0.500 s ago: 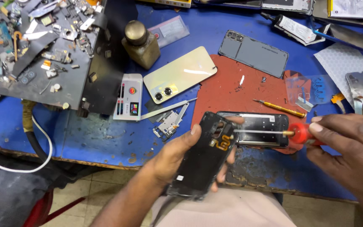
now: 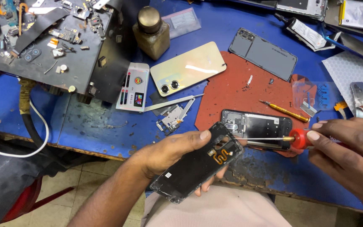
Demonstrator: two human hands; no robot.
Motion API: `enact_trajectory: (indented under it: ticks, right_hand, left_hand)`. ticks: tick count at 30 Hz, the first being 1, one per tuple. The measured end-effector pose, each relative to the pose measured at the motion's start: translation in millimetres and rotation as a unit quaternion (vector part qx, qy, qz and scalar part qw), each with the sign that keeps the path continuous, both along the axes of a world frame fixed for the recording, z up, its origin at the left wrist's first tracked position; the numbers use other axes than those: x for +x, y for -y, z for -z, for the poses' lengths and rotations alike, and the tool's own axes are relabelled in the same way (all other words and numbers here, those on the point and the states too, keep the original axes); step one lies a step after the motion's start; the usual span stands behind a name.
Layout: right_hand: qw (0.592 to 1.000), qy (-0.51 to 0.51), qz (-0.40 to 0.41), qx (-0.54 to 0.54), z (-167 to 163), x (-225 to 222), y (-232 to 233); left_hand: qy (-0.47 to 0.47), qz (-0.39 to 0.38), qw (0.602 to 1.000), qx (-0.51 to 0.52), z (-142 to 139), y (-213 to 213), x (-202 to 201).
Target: The person uses a red hot air gun to heat the back cover of a disassembled smartphone, then aligns and presses the cover onto the phone body. They use a yellow screwdriver to tighten screws along the bottom edge and a black utility knife to pry and separate the back cover again.
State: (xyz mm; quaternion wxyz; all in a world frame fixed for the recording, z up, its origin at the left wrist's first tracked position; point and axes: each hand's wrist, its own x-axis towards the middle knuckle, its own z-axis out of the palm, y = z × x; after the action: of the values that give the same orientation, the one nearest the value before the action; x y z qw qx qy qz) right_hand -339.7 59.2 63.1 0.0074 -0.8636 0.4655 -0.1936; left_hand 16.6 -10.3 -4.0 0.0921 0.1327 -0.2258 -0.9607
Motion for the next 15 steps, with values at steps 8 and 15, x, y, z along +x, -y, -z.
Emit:
enact_trajectory:
  ticks: [8, 15]
  right_hand:
    - [0.999, -0.041, 0.011, -0.007, -4, 6, -2]
    - [1.000, 0.014, 0.021, -0.005, 3, 2, 1]
  left_hand:
    - [-0.048, 0.029, 0.998, -0.018, -8, 4, 1]
    - [-0.017, 0.040, 0.999, -0.025, -3, 12, 0]
